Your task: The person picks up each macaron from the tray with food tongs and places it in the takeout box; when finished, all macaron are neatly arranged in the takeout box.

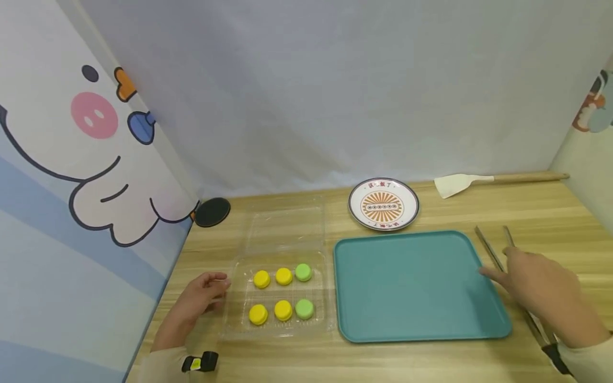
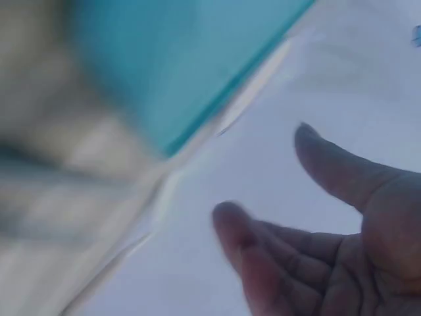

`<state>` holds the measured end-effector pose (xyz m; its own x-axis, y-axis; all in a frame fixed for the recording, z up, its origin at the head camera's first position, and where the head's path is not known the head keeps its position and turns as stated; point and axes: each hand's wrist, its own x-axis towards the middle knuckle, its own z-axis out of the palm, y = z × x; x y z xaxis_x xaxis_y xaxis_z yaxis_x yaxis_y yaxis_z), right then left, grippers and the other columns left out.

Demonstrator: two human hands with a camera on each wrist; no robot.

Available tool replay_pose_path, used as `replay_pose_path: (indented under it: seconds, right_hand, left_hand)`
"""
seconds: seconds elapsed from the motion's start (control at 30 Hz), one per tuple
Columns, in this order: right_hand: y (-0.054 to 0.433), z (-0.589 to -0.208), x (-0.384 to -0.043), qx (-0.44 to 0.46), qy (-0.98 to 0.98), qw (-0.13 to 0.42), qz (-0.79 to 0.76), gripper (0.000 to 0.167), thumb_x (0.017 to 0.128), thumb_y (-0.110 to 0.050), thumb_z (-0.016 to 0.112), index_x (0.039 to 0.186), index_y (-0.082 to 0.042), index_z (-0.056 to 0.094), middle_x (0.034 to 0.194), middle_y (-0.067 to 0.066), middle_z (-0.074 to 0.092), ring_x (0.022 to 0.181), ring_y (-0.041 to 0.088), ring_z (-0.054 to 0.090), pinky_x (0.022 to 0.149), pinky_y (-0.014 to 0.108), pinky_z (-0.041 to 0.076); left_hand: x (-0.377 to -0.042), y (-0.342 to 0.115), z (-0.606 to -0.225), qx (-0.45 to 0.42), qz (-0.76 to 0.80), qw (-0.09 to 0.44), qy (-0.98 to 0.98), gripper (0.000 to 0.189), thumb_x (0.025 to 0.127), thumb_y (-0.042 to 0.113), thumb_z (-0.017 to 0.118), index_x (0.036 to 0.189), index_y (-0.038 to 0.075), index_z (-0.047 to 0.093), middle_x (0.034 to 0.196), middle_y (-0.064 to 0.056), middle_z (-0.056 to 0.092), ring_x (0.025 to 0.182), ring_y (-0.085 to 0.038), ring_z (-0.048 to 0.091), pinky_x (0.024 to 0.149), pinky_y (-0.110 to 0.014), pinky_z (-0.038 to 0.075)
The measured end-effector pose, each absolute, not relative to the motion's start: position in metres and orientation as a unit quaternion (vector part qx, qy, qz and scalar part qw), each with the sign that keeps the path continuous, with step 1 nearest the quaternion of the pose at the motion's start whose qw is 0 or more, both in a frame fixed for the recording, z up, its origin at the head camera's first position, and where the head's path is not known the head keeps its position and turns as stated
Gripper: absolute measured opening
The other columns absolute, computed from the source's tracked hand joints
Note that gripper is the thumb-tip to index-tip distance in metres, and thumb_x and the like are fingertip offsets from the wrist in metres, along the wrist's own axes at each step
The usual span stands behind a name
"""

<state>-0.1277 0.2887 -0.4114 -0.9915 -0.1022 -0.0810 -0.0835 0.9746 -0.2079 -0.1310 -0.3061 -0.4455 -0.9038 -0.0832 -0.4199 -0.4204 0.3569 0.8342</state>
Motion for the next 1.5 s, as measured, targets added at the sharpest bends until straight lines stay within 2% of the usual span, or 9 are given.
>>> replay_pose_path:
  seconds: [0.1,0.23,0.4,0.7,0.9,1.0,1.2,1.3,1.5]
  right_hand:
    - [0.245,-0.399,-0.152,-0.072,0.987,0.057,-0.129,0.071,0.096,-0.046,0.066,0.129,0.015,0.055,0.08,0.017,0.068,0.057,0.017,0.054,0.045,0.035,0.041]
    - [0.192,-0.403,-0.183,-0.141,0.974,0.058,-0.167,0.053,0.095,-0.04,0.07,0.121,0.007,0.063,0.079,0.002,0.068,0.063,0.013,0.058,0.053,0.035,0.046]
    - [0.141,-0.42,-0.215,-0.198,0.954,0.073,-0.214,0.041,0.096,-0.033,0.07,0.119,0.001,0.068,0.088,0.005,0.07,0.073,0.016,0.063,0.064,0.038,0.051]
    - [0.058,-0.442,-0.245,-0.216,0.916,0.126,-0.314,0.042,0.104,-0.035,0.057,0.12,0.002,0.068,0.104,0.012,0.071,0.083,0.019,0.066,0.075,0.04,0.053]
    - [0.031,-0.437,-0.257,-0.172,0.934,0.129,-0.286,0.043,0.104,-0.032,0.057,0.071,-0.006,0.064,0.06,0.002,0.056,0.049,0.011,0.042,0.05,0.029,0.036]
    - [0.028,-0.436,-0.264,-0.151,0.926,0.153,-0.311,0.049,0.103,-0.028,0.059,0.058,-0.011,0.058,0.05,0.0,0.052,0.044,0.012,0.049,0.045,0.026,0.038]
    - [0.032,-0.447,-0.272,-0.074,0.85,0.205,-0.479,0.023,0.098,-0.014,0.067,0.098,0.009,0.07,0.076,0.011,0.069,0.062,0.017,0.067,0.062,0.031,0.057]
    - [0.034,-0.453,-0.273,-0.044,0.805,0.22,-0.549,0.033,0.096,-0.009,0.069,0.119,0.013,0.059,0.089,0.015,0.068,0.068,0.014,0.067,0.065,0.031,0.058]
    - [0.034,-0.45,-0.275,-0.02,0.748,0.219,-0.626,0.034,0.094,-0.001,0.068,0.123,0.013,0.055,0.093,0.018,0.068,0.065,0.014,0.067,0.065,0.029,0.058]
  left_hand:
    - [-0.138,-0.312,-0.438,-0.14,0.53,0.157,0.821,0.053,0.105,0.027,0.058,0.141,-0.008,0.041,0.123,-0.018,0.055,0.104,-0.026,0.058,0.086,-0.037,0.053]
    - [-0.152,-0.315,-0.43,-0.123,0.524,0.172,0.825,0.062,0.105,0.031,0.056,0.147,-0.009,0.035,0.138,-0.026,0.048,0.12,-0.037,0.054,0.095,-0.04,0.05]
    - [-0.169,-0.318,-0.427,-0.104,0.52,0.203,0.823,0.064,0.107,0.032,0.052,0.15,-0.011,0.03,0.147,-0.03,0.039,0.131,-0.042,0.046,0.102,-0.044,0.045]
    - [-0.2,-0.325,-0.441,-0.13,0.569,0.22,0.781,0.049,0.109,0.022,0.049,0.143,-0.011,0.039,0.124,-0.015,0.058,0.104,-0.016,0.061,0.092,-0.032,0.052]
    - [-0.215,-0.32,-0.444,-0.141,0.589,0.196,0.771,0.049,0.108,0.018,0.049,0.146,-0.01,0.037,0.125,-0.015,0.056,0.099,-0.012,0.059,0.086,-0.026,0.053]
    - [-0.221,-0.319,-0.445,-0.145,0.59,0.197,0.77,0.051,0.107,0.017,0.052,0.148,-0.009,0.036,0.13,-0.017,0.054,0.101,-0.012,0.059,0.086,-0.025,0.053]
    - [-0.233,-0.317,-0.454,-0.136,0.599,0.19,0.766,0.05,0.107,0.02,0.052,0.148,-0.006,0.039,0.11,-0.006,0.061,0.091,-0.009,0.059,0.08,-0.022,0.052]
    - [-0.237,-0.318,-0.457,-0.135,0.604,0.186,0.763,0.049,0.107,0.019,0.052,0.148,-0.005,0.041,0.099,-0.002,0.063,0.083,-0.007,0.059,0.074,-0.02,0.052]
    - [-0.242,-0.32,-0.453,-0.124,0.601,0.168,0.772,0.05,0.105,0.016,0.058,0.148,-0.004,0.043,0.095,-0.003,0.067,0.075,-0.005,0.063,0.068,-0.018,0.052]
